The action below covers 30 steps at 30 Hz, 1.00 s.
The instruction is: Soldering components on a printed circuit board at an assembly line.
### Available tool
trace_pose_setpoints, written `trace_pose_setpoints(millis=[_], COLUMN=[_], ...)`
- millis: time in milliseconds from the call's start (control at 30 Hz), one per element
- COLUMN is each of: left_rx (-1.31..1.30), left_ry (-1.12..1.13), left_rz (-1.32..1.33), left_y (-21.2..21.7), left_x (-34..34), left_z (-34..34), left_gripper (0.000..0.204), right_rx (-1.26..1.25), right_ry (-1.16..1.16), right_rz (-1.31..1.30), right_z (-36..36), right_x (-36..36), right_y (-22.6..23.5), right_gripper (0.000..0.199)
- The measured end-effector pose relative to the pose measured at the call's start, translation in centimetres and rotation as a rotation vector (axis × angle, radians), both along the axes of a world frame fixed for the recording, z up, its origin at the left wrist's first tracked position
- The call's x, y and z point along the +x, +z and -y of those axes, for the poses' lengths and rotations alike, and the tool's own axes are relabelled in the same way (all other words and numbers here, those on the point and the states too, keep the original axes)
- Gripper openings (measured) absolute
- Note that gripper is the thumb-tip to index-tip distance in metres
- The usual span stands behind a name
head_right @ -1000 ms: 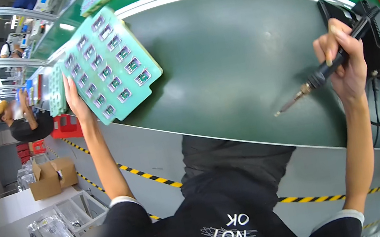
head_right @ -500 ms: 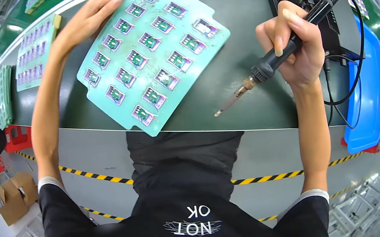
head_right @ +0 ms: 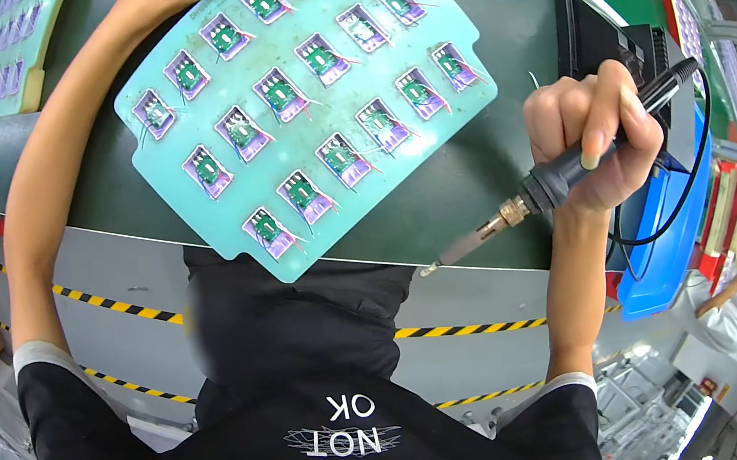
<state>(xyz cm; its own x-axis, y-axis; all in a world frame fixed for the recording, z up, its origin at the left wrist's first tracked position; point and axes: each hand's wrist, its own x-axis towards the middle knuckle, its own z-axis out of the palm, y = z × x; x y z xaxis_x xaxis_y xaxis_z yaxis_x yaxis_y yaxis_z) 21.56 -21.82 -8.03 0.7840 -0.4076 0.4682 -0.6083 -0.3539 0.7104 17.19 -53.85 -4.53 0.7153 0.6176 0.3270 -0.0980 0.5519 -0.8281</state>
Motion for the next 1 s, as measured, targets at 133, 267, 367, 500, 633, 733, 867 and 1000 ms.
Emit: trace_pose_setpoints(millis=[133, 267, 367, 500, 633, 733, 867, 1000], left_rx=[0.066, 0.06, -0.003, 0.024, -0.012, -0.01, 0.012, 0.006], left_ry=[0.057, 0.047, 0.076, 0.053, 0.063, 0.055, 0.075, 0.081], left_rz=[0.071, 0.022, 0.049, 0.085, 0.095, 0.094, 0.055, 0.038], left_y=[1.0, -0.5, -0.1, -1.0, -0.8, -0.9, -0.5, -0.6], left_x=[-0.8, 0.7, 0.2, 0.6, 0.4, 0.5, 0.3, 0.4], left_z=[-0.7, 0.2, -0.9, -0.5, -0.9, -0.6, -0.9, -0.5], left_gripper=[0.031, 0.031, 0.029, 0.025, 0.025, 0.025, 0.025, 0.025], right_rx=[0.012, -0.035, -0.014, -0.007, 0.002, -0.011, -0.005, -0.025], right_ry=[-0.03, -0.009, 0.07, 0.058, 0.053, 0.05, 0.051, 0.046], right_rz=[-0.014, -0.01, -0.033, -0.07, -0.087, -0.09, -0.081, -0.059], right_z=[-0.5, 0.3, -1.1, -1.2, -1.6, -1.3, -1.6, -1.5], right_x=[0.0, 0.2, 0.5, 0.5, 0.5, 0.5, 0.5, 0.5], right_y=[0.1, -0.5, -0.6, -1.2, -1.0, -1.0, -1.1, -1.0], right_gripper=[0.029, 0.029, 0.029, 0.031, 0.032, 0.033, 0.034, 0.036])
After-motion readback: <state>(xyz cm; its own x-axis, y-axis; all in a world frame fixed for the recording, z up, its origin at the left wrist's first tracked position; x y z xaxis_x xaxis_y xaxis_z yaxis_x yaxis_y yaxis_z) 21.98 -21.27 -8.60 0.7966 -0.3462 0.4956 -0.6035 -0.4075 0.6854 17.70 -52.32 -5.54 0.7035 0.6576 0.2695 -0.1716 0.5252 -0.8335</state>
